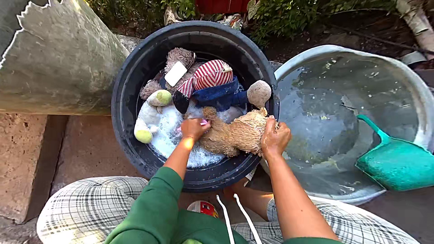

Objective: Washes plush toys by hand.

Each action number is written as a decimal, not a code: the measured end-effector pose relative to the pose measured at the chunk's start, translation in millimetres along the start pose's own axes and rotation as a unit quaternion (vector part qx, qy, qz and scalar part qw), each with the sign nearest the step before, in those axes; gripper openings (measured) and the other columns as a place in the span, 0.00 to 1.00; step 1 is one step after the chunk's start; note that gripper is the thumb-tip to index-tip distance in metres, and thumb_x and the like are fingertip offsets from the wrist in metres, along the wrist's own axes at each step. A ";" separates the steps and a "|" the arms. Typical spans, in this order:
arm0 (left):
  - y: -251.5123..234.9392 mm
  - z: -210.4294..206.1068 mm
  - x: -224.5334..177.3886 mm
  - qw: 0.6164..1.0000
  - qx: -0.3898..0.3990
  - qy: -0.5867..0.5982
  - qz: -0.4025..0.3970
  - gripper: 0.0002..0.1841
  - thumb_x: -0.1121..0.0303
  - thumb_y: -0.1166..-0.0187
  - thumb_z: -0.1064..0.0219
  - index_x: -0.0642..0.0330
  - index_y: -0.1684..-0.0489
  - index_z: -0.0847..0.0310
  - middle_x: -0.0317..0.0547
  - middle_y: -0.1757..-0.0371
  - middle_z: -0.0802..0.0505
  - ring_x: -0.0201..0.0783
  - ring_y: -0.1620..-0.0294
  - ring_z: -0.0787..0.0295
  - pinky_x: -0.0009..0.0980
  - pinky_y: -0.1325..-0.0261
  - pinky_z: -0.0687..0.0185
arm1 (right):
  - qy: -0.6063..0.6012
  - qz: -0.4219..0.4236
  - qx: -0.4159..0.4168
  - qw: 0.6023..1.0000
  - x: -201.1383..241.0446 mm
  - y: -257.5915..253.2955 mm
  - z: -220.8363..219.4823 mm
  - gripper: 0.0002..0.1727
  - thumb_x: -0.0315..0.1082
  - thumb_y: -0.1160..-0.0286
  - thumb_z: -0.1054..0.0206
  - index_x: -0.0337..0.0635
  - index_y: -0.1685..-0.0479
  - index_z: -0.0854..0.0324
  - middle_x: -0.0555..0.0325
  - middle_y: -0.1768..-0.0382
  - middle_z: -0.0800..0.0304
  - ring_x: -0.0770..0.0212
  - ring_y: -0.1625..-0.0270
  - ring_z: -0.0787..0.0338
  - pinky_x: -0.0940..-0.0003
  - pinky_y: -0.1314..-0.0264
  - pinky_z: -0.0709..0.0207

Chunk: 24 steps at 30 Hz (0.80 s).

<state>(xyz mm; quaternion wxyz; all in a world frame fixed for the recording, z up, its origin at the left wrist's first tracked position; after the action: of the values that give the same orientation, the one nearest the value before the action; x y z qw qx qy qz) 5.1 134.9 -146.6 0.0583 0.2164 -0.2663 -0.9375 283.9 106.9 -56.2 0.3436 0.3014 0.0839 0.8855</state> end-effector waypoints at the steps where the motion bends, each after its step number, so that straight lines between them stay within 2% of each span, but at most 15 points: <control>1: 7.3 6.2 -3.6 1.000 -0.022 0.015 0.013 0.30 0.38 0.19 0.40 0.59 0.56 0.07 0.62 0.52 0.04 0.65 0.43 0.07 0.70 0.43 0.20 | 0.000 0.001 0.000 1.000 -0.3 1.0 -0.2 0.35 0.57 0.10 0.53 0.27 0.54 0.20 0.27 0.58 0.14 0.30 0.48 0.13 0.30 0.48 0.27; 2: 21.1 14.8 -23.4 0.996 -0.071 0.058 -0.010 0.28 0.41 0.20 0.37 0.62 0.60 0.07 0.61 0.57 0.04 0.63 0.47 0.06 0.68 0.45 0.19 | -0.002 0.005 -0.003 1.000 0.4 1.3 0.0 0.35 0.56 0.10 0.53 0.27 0.55 0.20 0.28 0.59 0.15 0.31 0.49 0.13 0.31 0.48 0.28; 3: 39.5 24.9 -54.3 0.977 -0.153 0.126 -0.073 0.24 0.48 0.24 0.29 0.64 0.70 0.08 0.59 0.66 0.05 0.60 0.58 0.05 0.63 0.52 0.16 | -0.002 0.010 -0.008 1.000 1.9 0.4 0.6 0.34 0.56 0.10 0.52 0.26 0.57 0.20 0.28 0.60 0.15 0.31 0.50 0.13 0.32 0.49 0.28; 5: 85.9 36.8 -122.4 0.904 -0.257 0.242 -0.242 0.16 0.61 0.36 0.20 0.65 0.82 0.13 0.52 0.77 0.08 0.50 0.72 0.07 0.53 0.66 0.13 | 0.003 0.016 -0.017 1.000 1.2 -0.8 1.7 0.35 0.56 0.10 0.51 0.24 0.55 0.20 0.28 0.58 0.15 0.31 0.48 0.14 0.32 0.46 0.28; 7: 105.3 23.2 -148.6 0.854 -0.272 0.260 -0.358 0.18 0.57 0.43 0.21 0.61 0.90 0.19 0.45 0.83 0.12 0.42 0.78 0.11 0.45 0.75 0.17 | 0.010 0.019 -0.021 1.000 -1.5 -2.6 1.1 0.36 0.57 0.12 0.50 0.23 0.50 0.18 0.25 0.55 0.13 0.29 0.45 0.13 0.31 0.44 0.28; 8: 98.6 8.6 -133.1 0.877 -0.233 0.221 -0.358 0.20 0.54 0.39 0.22 0.61 0.88 0.16 0.46 0.80 0.10 0.44 0.75 0.09 0.47 0.70 0.14 | 0.013 0.017 -0.011 1.000 -1.1 -0.6 0.0 0.37 0.58 0.11 0.52 0.24 0.50 0.19 0.25 0.54 0.14 0.29 0.45 0.13 0.30 0.45 0.27; 9: 82.7 -4.8 -101.7 0.924 -0.162 0.167 -0.303 0.20 0.53 0.32 0.23 0.64 0.82 0.12 0.51 0.74 0.06 0.49 0.67 0.05 0.52 0.61 0.11 | 0.012 0.013 -0.003 1.000 -0.3 0.7 -1.1 0.38 0.60 0.11 0.54 0.25 0.49 0.20 0.26 0.55 0.14 0.28 0.46 0.13 0.29 0.46 0.27; 11: 43.8 -19.9 -22.6 0.994 0.010 0.075 -0.082 0.24 0.45 0.21 0.31 0.62 0.58 0.06 0.59 0.57 0.03 0.60 0.48 0.05 0.65 0.43 0.16 | 0.014 0.005 -0.002 1.000 -2.2 0.8 -1.3 0.40 0.63 0.13 0.57 0.28 0.51 0.20 0.27 0.58 0.14 0.28 0.50 0.12 0.29 0.51 0.26; 13: 31.7 -15.9 23.1 0.996 0.039 0.051 0.060 0.29 0.38 0.19 0.37 0.60 0.53 0.08 0.63 0.51 0.05 0.66 0.42 0.09 0.71 0.40 0.21 | 0.012 0.002 -0.003 1.000 -1.3 0.7 -0.1 0.38 0.62 0.12 0.55 0.28 0.53 0.19 0.27 0.58 0.14 0.29 0.49 0.12 0.29 0.51 0.26; 15: 46.5 6.2 -12.9 0.995 -0.040 0.085 0.013 0.27 0.43 0.20 0.33 0.64 0.60 0.07 0.63 0.56 0.05 0.63 0.47 0.07 0.67 0.41 0.20 | 0.007 0.000 -0.002 1.000 2.7 -3.2 -0.2 0.36 0.58 0.10 0.52 0.25 0.52 0.19 0.25 0.55 0.14 0.28 0.46 0.13 0.29 0.46 0.27; 18: 98.8 18.6 -116.6 0.921 -0.212 0.217 -0.245 0.18 0.57 0.36 0.20 0.63 0.83 0.13 0.49 0.77 0.08 0.47 0.72 0.07 0.53 0.66 0.12 | 0.017 0.010 -0.015 1.000 2.3 -4.0 2.0 0.36 0.57 0.11 0.52 0.25 0.54 0.19 0.27 0.56 0.14 0.29 0.46 0.13 0.30 0.46 0.27; 19: 105.7 13.0 -133.8 0.896 -0.228 0.229 -0.304 0.18 0.56 0.40 0.21 0.61 0.88 0.16 0.46 0.80 0.09 0.45 0.75 0.09 0.50 0.71 0.15 | 0.015 0.013 -0.016 1.000 3.7 -3.7 3.7 0.36 0.57 0.11 0.51 0.24 0.53 0.18 0.25 0.56 0.14 0.28 0.46 0.13 0.30 0.46 0.28; 20: 103.7 0.9 -131.0 0.903 -0.207 0.205 -0.316 0.20 0.54 0.38 0.22 0.61 0.88 0.16 0.47 0.79 0.09 0.46 0.73 0.07 0.51 0.70 0.14 | 0.022 0.011 -0.013 1.000 2.9 -1.6 2.9 0.37 0.58 0.11 0.52 0.25 0.53 0.19 0.26 0.56 0.13 0.28 0.46 0.13 0.30 0.47 0.27; 22: 75.9 -20.5 -80.3 0.974 -0.060 0.098 -0.194 0.24 0.47 0.26 0.27 0.64 0.71 0.08 0.55 0.64 0.03 0.55 0.54 0.04 0.60 0.48 0.13 | 0.027 0.000 -0.007 1.000 3.0 1.3 0.1 0.38 0.61 0.12 0.54 0.28 0.50 0.19 0.26 0.55 0.13 0.28 0.45 0.12 0.29 0.48 0.25; 24: 47.9 -22.9 -11.4 0.997 0.071 0.029 -0.003 0.29 0.38 0.19 0.38 0.58 0.51 0.08 0.60 0.49 0.04 0.62 0.39 0.09 0.68 0.37 0.20 | 0.019 -0.001 -0.019 1.000 2.2 0.2 -0.3 0.36 0.61 0.13 0.52 0.30 0.46 0.19 0.27 0.53 0.12 0.29 0.44 0.12 0.29 0.47 0.25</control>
<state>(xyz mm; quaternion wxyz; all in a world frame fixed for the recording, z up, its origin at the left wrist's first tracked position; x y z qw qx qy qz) 25.1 85.8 -134.8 0.0472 0.2475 -0.3293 -0.9100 282.3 108.2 -55.3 0.3489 0.2782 0.0738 0.8919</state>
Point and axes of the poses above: each hand's wrist, its own y-axis away from the middle knuckle, its own z-axis out of the back of the hand, x = y × z, the point moved 7 cm from there along -y, towards the middle knuckle
